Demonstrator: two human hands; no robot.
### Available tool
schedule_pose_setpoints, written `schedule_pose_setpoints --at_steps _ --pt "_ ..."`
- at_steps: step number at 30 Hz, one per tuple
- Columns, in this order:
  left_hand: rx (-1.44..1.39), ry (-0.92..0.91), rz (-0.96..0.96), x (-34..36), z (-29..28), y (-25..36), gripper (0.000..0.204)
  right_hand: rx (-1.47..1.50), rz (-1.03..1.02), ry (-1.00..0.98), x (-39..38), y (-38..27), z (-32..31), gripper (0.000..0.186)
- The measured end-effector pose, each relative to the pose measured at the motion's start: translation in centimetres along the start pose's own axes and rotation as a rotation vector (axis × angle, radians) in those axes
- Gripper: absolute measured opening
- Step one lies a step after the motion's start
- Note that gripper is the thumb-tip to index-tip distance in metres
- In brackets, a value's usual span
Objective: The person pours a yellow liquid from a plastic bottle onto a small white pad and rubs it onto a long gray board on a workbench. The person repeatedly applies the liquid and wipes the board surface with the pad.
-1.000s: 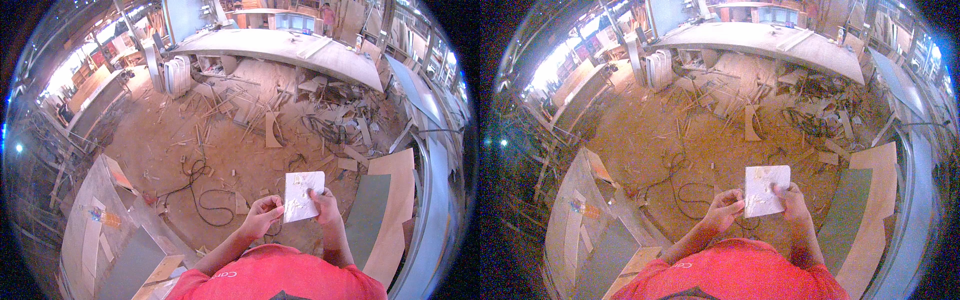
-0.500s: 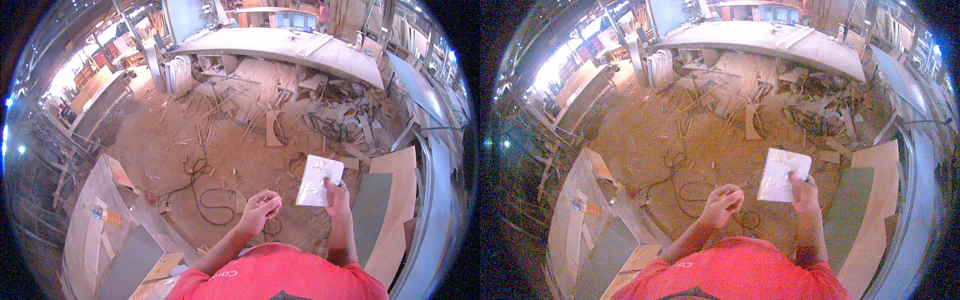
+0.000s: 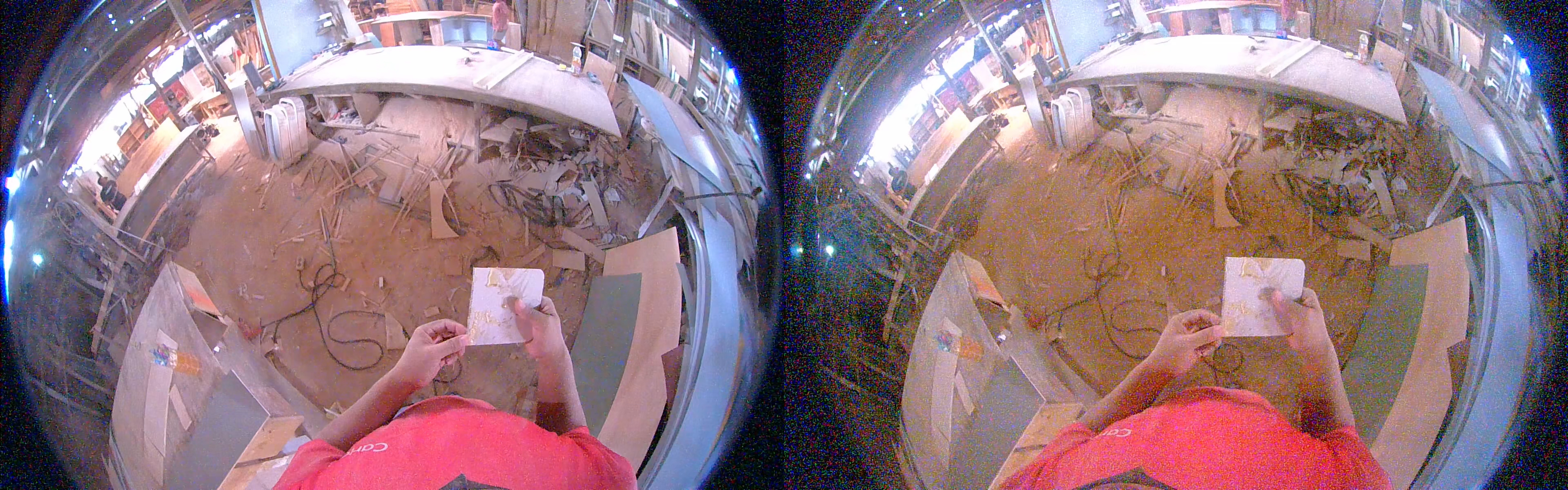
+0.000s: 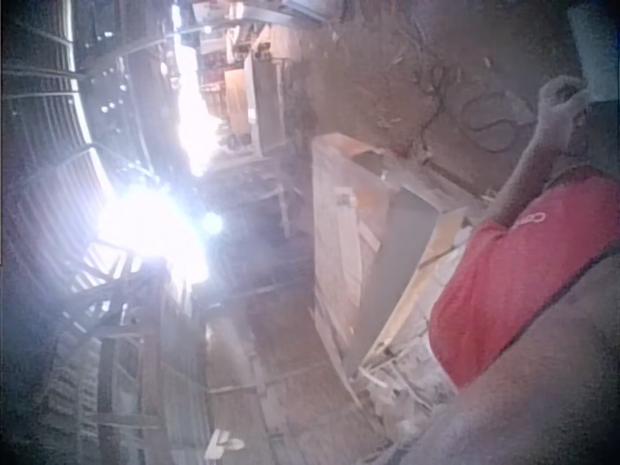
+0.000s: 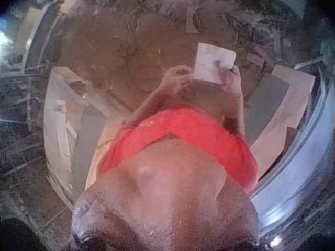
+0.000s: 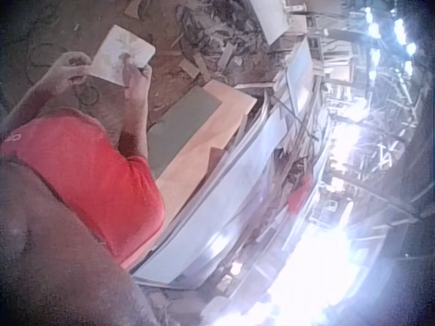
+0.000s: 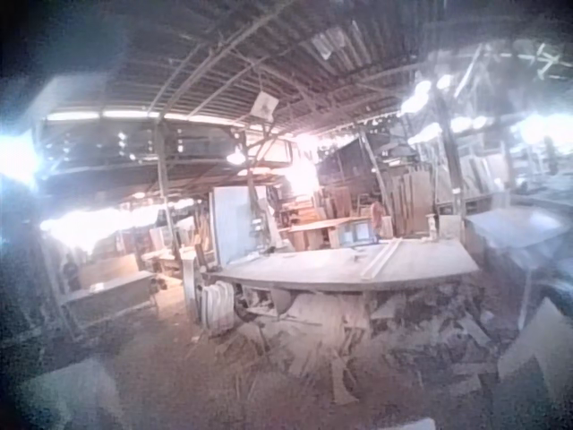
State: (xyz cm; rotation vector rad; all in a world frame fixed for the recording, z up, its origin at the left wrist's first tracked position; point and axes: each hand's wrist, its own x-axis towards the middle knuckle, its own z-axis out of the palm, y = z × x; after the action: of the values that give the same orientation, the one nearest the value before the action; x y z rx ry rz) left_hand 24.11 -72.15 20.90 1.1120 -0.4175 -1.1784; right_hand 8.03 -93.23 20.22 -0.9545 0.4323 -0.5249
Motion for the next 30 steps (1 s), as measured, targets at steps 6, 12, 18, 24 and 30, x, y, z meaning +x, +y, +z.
schedule_pose_setpoints --at_steps 6,12,18,24,30 --pt "-0.105 -0.143 -0.029 0.1 -0.1 0.0 0.009 -0.013 0.046 -0.048 -0.2 -0.8 -0.2 0.039" --pt "0.046 -0.246 0.088 -0.1 1.6 1.1 0.011 -0.053 0.076 0.019 -0.4 -1.0 -0.9 0.038" --pt "0.085 -0.183 0.198 0.0 1.6 1.2 0.01 -0.001 0.055 0.327 0.7 -0.5 -1.0 0.041" --pt "0.045 -0.149 0.23 0.0 1.1 -0.5 0.006 -0.089 0.013 0.43 0.1 -1.7 -0.5 0.047" --pt "-0.191 -0.029 0.26 0.1 1.8 0.3 0.007 -0.15 0.068 0.366 0.7 -1.0 -0.5 0.05"
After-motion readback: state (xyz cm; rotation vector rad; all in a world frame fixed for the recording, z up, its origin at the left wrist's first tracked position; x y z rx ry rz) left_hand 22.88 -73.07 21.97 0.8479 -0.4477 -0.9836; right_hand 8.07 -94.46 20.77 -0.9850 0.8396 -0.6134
